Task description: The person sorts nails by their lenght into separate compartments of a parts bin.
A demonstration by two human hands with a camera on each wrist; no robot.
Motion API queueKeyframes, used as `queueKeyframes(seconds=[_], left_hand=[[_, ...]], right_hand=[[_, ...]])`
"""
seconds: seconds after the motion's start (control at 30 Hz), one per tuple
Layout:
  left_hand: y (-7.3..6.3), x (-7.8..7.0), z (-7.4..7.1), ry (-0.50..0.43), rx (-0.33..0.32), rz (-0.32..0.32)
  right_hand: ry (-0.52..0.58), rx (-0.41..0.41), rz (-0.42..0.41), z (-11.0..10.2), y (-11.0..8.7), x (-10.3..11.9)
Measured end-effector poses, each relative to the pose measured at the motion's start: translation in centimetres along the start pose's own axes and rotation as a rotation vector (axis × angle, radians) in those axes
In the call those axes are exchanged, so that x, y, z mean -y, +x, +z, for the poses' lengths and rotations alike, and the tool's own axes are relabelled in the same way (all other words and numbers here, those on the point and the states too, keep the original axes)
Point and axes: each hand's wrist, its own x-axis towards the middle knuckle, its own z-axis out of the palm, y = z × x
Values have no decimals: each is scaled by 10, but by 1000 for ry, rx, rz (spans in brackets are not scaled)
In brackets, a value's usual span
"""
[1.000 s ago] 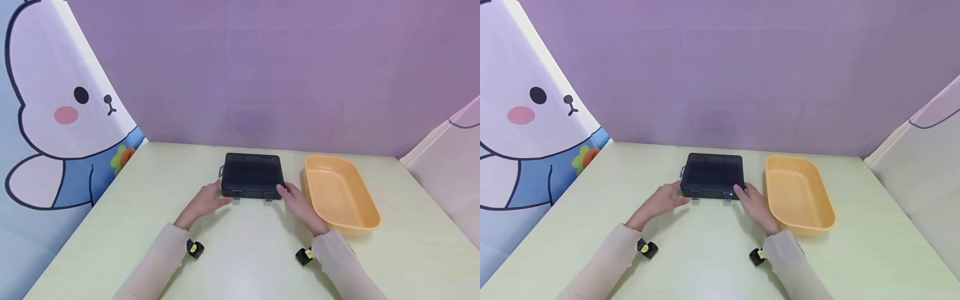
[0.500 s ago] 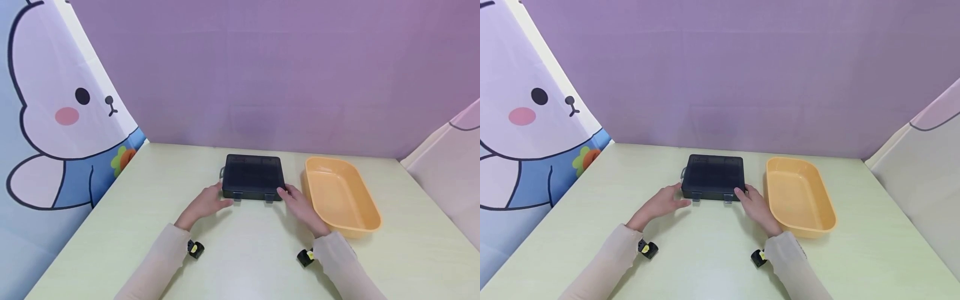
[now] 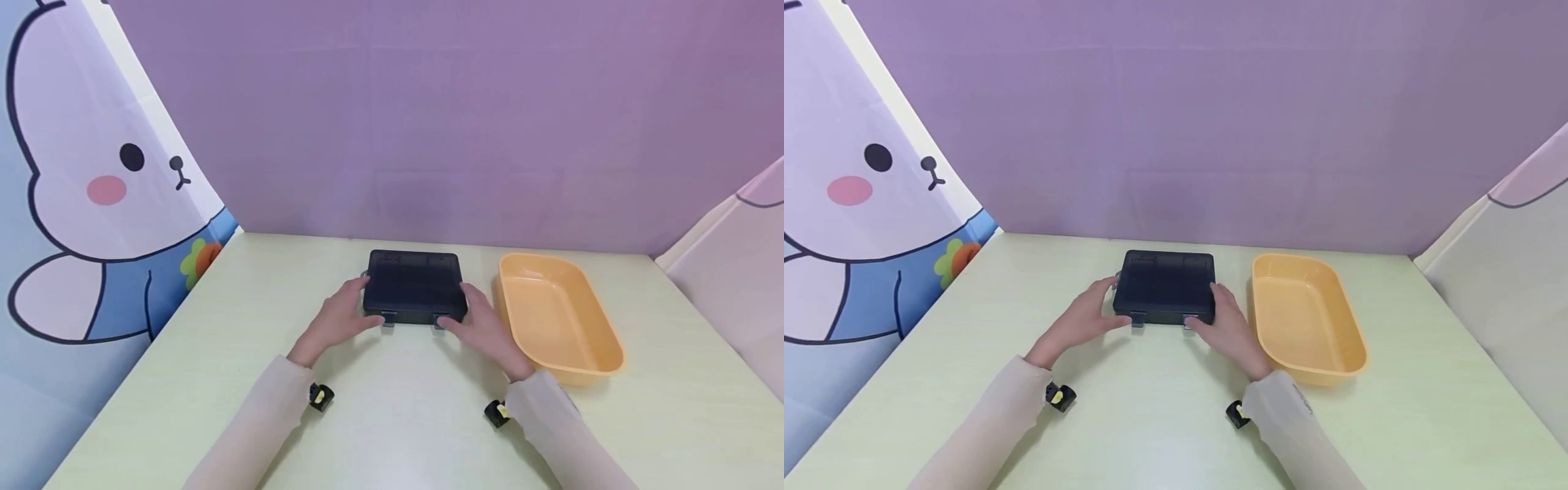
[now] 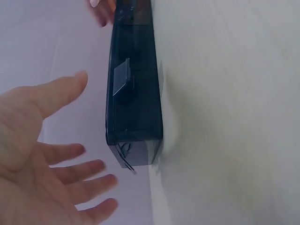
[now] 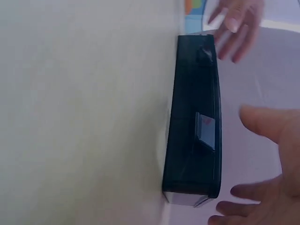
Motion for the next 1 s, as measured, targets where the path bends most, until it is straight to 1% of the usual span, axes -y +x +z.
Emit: queueKeyframes(seconds=[0.13,0.23,0.33,0.43,0.57,0.7,0.77,0.87,1.0], left_hand=[[7,-7,1,158,-9,59],[12,-12,2,248,17,103],[18,-14,4,306,56,132],[24,-15,7,343,95,140],[29,-17,12,382,141,125],[30,-18,14,410,193,116],[30,-19,16,427,214,121],[29,-20,19,465,222,127],[29,-21,21,534,223,128]], right_hand=[[-115,13,-57,2,5,7],[-149,35,-106,3,8,11],[-196,52,-160,4,12,14],[-270,66,-211,4,15,14],[-349,94,-257,6,20,13],[-388,142,-277,6,22,14],[-395,176,-273,5,22,16],[-400,222,-265,3,22,19],[-421,238,-278,1,23,19]])
